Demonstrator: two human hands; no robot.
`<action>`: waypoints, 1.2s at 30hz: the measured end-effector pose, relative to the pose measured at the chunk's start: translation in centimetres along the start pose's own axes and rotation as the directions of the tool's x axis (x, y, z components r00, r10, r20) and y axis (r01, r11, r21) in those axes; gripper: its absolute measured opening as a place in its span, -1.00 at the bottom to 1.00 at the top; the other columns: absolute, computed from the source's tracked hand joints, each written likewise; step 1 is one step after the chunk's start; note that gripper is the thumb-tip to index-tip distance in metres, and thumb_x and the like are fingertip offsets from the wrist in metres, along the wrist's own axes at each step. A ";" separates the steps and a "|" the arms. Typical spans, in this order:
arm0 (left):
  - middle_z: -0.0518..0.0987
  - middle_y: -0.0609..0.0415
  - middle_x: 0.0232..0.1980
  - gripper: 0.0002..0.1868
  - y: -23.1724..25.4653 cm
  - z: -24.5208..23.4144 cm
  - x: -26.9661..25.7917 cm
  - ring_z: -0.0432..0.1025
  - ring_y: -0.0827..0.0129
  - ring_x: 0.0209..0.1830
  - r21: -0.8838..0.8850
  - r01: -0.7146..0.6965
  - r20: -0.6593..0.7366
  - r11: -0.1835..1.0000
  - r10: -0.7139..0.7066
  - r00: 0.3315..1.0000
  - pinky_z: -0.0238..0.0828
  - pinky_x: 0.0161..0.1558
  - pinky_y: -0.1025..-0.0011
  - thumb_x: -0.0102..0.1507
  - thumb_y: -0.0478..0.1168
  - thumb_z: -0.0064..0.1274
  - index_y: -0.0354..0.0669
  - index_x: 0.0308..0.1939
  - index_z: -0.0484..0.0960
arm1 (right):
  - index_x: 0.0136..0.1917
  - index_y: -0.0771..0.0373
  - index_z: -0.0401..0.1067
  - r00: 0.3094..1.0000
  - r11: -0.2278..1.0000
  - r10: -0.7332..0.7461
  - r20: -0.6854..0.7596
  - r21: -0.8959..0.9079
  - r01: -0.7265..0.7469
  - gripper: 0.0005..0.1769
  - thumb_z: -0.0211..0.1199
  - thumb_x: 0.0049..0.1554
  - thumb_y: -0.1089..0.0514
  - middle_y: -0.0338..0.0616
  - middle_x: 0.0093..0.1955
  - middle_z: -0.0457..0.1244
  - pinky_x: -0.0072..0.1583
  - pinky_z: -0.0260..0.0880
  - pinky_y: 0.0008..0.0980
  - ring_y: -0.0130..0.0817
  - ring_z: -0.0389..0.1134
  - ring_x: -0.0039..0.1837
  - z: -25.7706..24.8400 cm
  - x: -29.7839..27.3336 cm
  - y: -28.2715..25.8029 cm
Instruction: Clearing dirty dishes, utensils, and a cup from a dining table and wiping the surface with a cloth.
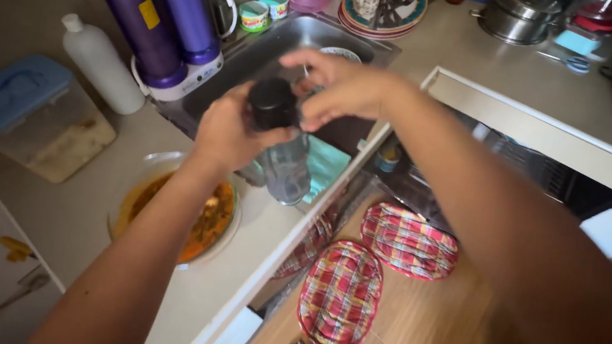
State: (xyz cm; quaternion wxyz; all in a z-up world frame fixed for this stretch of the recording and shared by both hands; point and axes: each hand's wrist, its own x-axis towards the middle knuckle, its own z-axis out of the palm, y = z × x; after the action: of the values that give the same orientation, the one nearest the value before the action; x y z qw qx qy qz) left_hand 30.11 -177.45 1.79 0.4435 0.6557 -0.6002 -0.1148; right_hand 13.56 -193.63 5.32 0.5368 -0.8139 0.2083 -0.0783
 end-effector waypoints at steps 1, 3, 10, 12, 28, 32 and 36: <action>0.73 0.08 -0.11 -0.22 -0.7 0.1 0.7 0.64 0.36 -0.17 -0.052 0.011 -0.027 0.999 -0.012 1.000 0.53 -0.08 0.36 -0.12 0.01 0.51 -0.08 0.15 0.61 | 0.43 0.02 0.09 0.996 0.974 0.079 -0.037 0.215 -0.069 0.03 0.36 -0.29 0.38 -0.24 0.06 0.29 -0.08 0.58 -0.33 -0.28 0.44 -0.12 -0.8 0.9 1.9; 0.72 0.05 -0.14 -0.22 -1.1 -0.5 1.7 0.62 0.32 -0.19 0.021 0.024 -0.014 0.999 -0.024 1.000 0.53 -0.09 0.34 -0.12 0.03 0.52 -0.11 0.13 0.62 | 0.36 0.12 0.24 0.989 0.977 0.036 -0.146 -0.202 -0.065 -0.14 0.41 -0.23 0.28 -0.14 0.04 0.32 0.00 0.54 -0.26 -0.22 0.43 -0.04 -0.6 4.0 10.8; 0.69 -0.01 -0.17 -0.14 -3.9 -0.7 1.2 0.59 0.33 -0.21 0.095 0.051 0.038 0.994 -0.055 0.998 0.51 -0.07 0.33 -0.15 0.01 0.53 -0.19 0.18 0.58 | 0.24 0.22 0.43 0.963 0.610 -0.045 -0.265 -0.771 -0.183 -0.20 0.63 -0.19 -0.07 0.16 0.11 0.29 0.15 0.39 -0.04 0.12 0.37 0.13 6.8 4.9 27.3; 0.71 0.02 -0.14 -0.14 -5.2 -0.6 0.9 0.60 0.36 -0.19 0.024 0.077 0.054 0.997 -0.079 0.995 0.52 -0.05 0.35 -0.14 0.01 0.52 -0.19 0.18 0.57 | 0.18 0.18 0.46 0.952 0.591 0.000 -0.305 -0.769 -0.246 -0.32 0.59 -0.17 -0.05 0.08 0.14 0.30 0.15 0.39 -0.04 0.06 0.37 0.14 7.9 4.1 24.2; 0.69 0.05 -0.07 -0.15 -8.2 0.7 2.6 0.57 0.40 -0.07 -0.145 0.179 0.147 0.973 -0.158 0.976 0.53 0.00 0.39 -0.23 -0.17 0.50 -0.20 0.14 0.55 | -0.07 0.22 0.60 0.811 0.759 -0.062 -0.581 -0.555 -0.340 -0.55 0.30 0.03 -0.19 0.12 -0.03 0.39 0.10 0.41 -0.01 0.13 0.41 0.05 1.1 3.6 19.4; 0.64 -0.01 0.05 0.06 -7.8 0.4 2.9 0.55 0.32 0.02 -0.382 0.142 0.130 0.913 -0.100 0.987 0.53 0.03 0.34 -0.35 -0.14 0.52 -0.18 0.23 0.42 | -0.11 0.27 0.58 0.730 0.856 0.073 -0.680 -0.332 -0.396 -0.52 0.26 0.02 -0.19 0.13 -0.12 0.41 0.06 0.45 -0.07 0.07 0.47 0.00 -1.3 -0.4 16.9; 0.50 -0.29 0.16 0.03 -2.3 -0.3 0.6 0.42 0.09 0.12 0.053 0.055 -0.313 0.997 -0.036 0.949 0.39 0.12 0.19 -0.12 0.00 0.62 -0.39 0.26 0.41 | -0.14 0.28 0.57 0.675 0.857 -0.045 -0.736 -0.375 -0.352 -0.57 0.34 -0.04 -0.14 0.14 -0.15 0.39 0.04 0.46 -0.15 0.02 0.46 -0.06 -2.2 -5.6 13.7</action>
State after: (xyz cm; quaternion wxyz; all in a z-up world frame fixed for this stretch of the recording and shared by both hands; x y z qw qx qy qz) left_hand 32.02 -178.12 0.58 0.5098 0.6923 -0.5107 -0.0017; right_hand 4.29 -197.70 -5.64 0.1916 -0.8024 0.4853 -0.2897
